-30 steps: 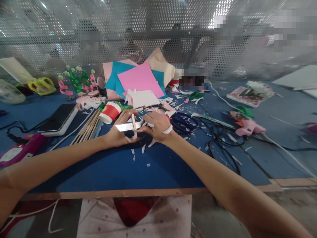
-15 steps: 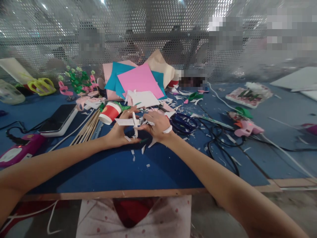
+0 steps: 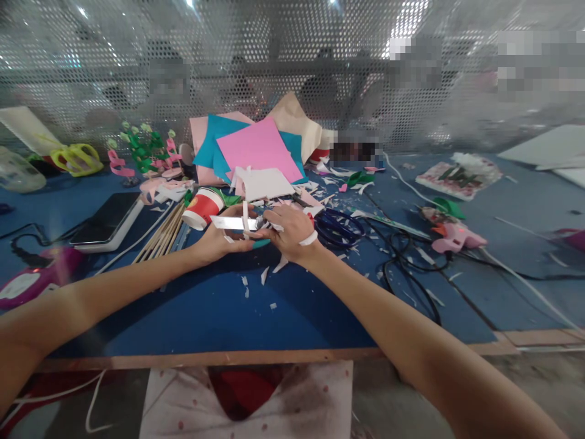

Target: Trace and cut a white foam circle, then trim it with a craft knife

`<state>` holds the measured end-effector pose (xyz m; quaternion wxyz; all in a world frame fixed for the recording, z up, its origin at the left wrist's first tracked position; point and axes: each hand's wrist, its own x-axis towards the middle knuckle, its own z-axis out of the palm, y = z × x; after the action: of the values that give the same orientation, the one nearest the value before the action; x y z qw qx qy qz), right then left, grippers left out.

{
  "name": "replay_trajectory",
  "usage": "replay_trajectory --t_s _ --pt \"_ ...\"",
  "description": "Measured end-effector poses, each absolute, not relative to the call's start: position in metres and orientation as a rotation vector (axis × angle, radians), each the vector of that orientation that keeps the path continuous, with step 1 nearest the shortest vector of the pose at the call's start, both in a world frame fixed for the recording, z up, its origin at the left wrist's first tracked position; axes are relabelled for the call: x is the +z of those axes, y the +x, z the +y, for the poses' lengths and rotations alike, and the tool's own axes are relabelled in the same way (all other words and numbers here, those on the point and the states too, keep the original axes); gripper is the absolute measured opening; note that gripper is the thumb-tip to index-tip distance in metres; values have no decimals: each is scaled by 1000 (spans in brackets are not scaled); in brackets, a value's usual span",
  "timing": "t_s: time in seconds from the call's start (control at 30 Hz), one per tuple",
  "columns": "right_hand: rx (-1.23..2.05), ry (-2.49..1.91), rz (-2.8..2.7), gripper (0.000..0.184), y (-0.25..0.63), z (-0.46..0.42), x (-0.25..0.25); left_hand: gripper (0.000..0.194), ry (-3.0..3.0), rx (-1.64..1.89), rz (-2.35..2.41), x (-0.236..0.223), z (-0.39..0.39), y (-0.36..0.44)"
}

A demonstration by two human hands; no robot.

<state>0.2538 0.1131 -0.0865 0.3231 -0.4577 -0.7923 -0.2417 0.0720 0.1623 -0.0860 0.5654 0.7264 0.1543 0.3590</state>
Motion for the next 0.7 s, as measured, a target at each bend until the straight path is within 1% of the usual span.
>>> replay_trajectory --t_s 0.1,0.23,0.37,0.57,0.7 --pt "-636 -1218 -2034 58 256 116 -90 70 1635 899 400 -86 163 73" --pt "-649 -1210 -2014 62 260 118 -94 79 1642 887 415 -87 165 71" --pt "-662 -1182 -2042 60 260 116 -93 88 1750 892 414 -90 167 67" --pt "-737 -1162 -2083 66 259 113 -90 89 2029 955 415 -91 169 63" --pt "-789 -1137 -2086 67 259 112 -90 89 2127 999 455 -90 170 64"
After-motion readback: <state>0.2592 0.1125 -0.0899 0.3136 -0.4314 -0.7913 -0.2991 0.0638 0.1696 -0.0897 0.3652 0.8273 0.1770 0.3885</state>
